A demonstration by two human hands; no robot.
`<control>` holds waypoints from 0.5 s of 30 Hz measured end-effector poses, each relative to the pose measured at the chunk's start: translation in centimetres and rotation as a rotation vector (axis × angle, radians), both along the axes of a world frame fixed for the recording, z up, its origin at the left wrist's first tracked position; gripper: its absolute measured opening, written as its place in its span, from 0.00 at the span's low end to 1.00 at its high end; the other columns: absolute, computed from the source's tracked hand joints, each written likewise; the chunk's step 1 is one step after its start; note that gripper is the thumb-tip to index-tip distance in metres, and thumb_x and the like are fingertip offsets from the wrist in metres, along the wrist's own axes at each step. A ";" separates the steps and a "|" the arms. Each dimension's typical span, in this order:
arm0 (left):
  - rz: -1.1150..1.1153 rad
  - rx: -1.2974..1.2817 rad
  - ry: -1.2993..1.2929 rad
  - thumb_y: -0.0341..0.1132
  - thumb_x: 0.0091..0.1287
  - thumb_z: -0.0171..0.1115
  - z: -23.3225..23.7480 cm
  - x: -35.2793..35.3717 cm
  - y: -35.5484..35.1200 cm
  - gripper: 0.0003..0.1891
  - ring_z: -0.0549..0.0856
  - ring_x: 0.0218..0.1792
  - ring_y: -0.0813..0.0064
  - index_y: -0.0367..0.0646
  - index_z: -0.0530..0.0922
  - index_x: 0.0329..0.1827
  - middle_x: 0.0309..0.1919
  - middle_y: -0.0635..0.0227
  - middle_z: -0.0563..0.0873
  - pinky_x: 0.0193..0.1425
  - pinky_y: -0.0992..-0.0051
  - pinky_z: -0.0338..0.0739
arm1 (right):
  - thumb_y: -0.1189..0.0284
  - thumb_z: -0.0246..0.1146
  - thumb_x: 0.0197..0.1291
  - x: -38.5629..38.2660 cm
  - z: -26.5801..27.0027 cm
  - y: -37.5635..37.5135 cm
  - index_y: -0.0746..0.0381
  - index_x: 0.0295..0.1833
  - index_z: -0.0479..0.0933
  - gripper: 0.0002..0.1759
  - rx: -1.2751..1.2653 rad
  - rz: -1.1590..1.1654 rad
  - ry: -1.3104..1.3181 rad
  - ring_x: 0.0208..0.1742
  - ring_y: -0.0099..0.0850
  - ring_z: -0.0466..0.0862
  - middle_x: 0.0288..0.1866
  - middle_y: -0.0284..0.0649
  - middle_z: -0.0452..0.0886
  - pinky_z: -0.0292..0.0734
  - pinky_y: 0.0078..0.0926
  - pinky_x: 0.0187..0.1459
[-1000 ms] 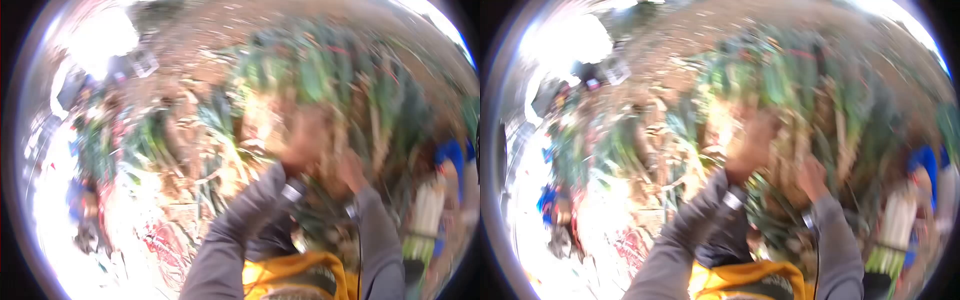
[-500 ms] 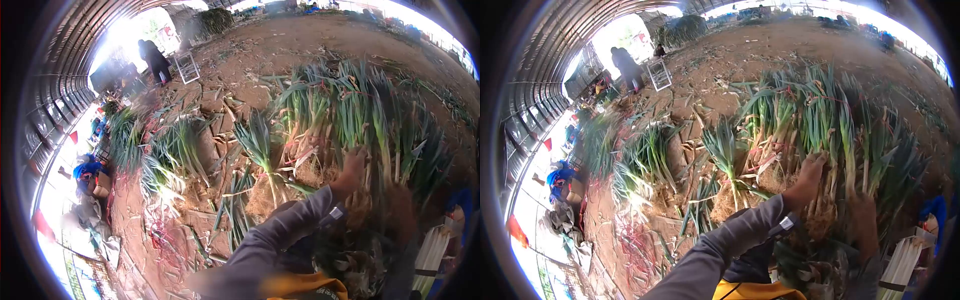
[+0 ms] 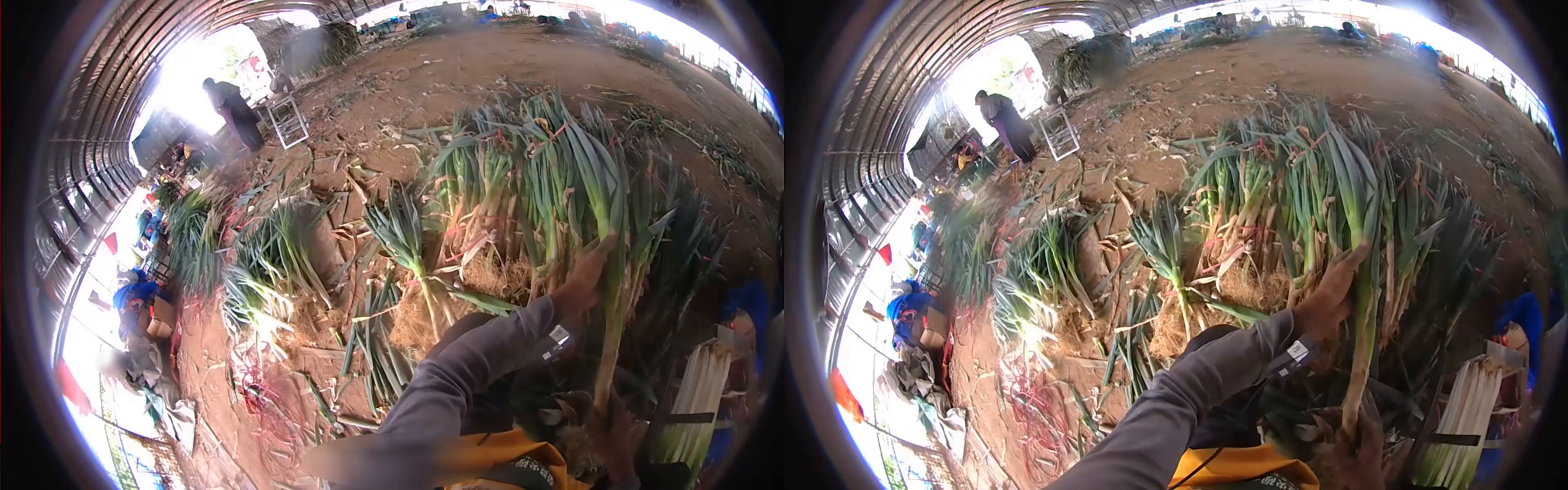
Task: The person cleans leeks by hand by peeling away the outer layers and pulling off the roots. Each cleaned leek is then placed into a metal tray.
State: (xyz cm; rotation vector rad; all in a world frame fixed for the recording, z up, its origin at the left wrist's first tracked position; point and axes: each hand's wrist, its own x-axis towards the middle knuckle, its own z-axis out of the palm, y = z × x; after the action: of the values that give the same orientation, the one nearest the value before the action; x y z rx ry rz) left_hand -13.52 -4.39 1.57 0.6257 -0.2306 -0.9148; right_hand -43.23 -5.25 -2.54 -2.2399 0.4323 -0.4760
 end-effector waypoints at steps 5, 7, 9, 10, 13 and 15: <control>0.017 0.024 -0.070 0.49 0.73 0.67 -1.8 -0.8 -1.4 0.24 0.84 0.37 0.77 0.42 0.75 0.61 0.43 0.71 0.84 0.32 0.72 0.81 | 0.71 0.70 0.59 1.4 -7.3 -4.0 0.64 0.56 0.77 0.20 0.251 0.190 0.426 0.47 0.37 0.87 0.46 0.48 0.86 0.80 0.36 0.50; -0.007 0.150 -0.062 0.50 0.74 0.65 -2.0 -2.4 -0.5 0.23 0.83 0.35 0.81 0.43 0.74 0.61 0.41 0.73 0.82 0.30 0.73 0.80 | 0.66 0.73 0.57 3.4 -6.2 -3.1 0.61 0.56 0.78 0.22 0.451 0.223 0.549 0.50 0.36 0.87 0.49 0.47 0.86 0.80 0.36 0.51; -0.008 0.118 -0.019 0.51 0.76 0.62 -1.9 -2.7 0.2 0.21 0.82 0.34 0.81 0.43 0.74 0.59 0.40 0.73 0.81 0.30 0.74 0.80 | 0.62 0.76 0.52 5.1 -2.2 -1.3 0.60 0.58 0.78 0.29 0.268 0.290 0.699 0.51 0.35 0.87 0.49 0.45 0.86 0.81 0.36 0.50; 0.000 0.124 -0.007 0.51 0.76 0.62 -2.0 -2.8 0.6 0.21 0.82 0.34 0.81 0.43 0.74 0.59 0.40 0.73 0.81 0.30 0.74 0.80 | 0.62 0.76 0.52 4.7 -3.1 -1.3 0.60 0.58 0.78 0.29 0.273 0.300 0.711 0.51 0.35 0.87 0.49 0.45 0.86 0.81 0.36 0.50; -0.093 -0.025 -0.042 0.52 0.77 0.60 -1.4 -1.9 1.0 0.21 0.82 0.35 0.82 0.44 0.74 0.57 0.39 0.72 0.81 0.31 0.74 0.80 | 0.63 0.74 0.57 5.1 -6.4 -2.7 0.62 0.52 0.81 0.21 0.161 0.315 0.574 0.41 0.35 0.87 0.46 0.42 0.88 0.82 0.35 0.47; -0.110 -0.041 -0.016 0.52 0.77 0.60 -1.7 -2.6 0.9 0.21 0.82 0.34 0.81 0.43 0.74 0.57 0.39 0.72 0.82 0.33 0.75 0.81 | 0.64 0.73 0.59 5.7 -7.5 -3.5 0.64 0.54 0.79 0.22 0.189 0.329 0.490 0.43 0.35 0.87 0.46 0.43 0.87 0.81 0.34 0.48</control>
State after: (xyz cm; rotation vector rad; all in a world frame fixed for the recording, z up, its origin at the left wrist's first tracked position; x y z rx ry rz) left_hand -16.08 -3.54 -0.11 0.5874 -0.2997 -1.0085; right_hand -37.49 -8.72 -10.07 -2.1718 0.3271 0.2824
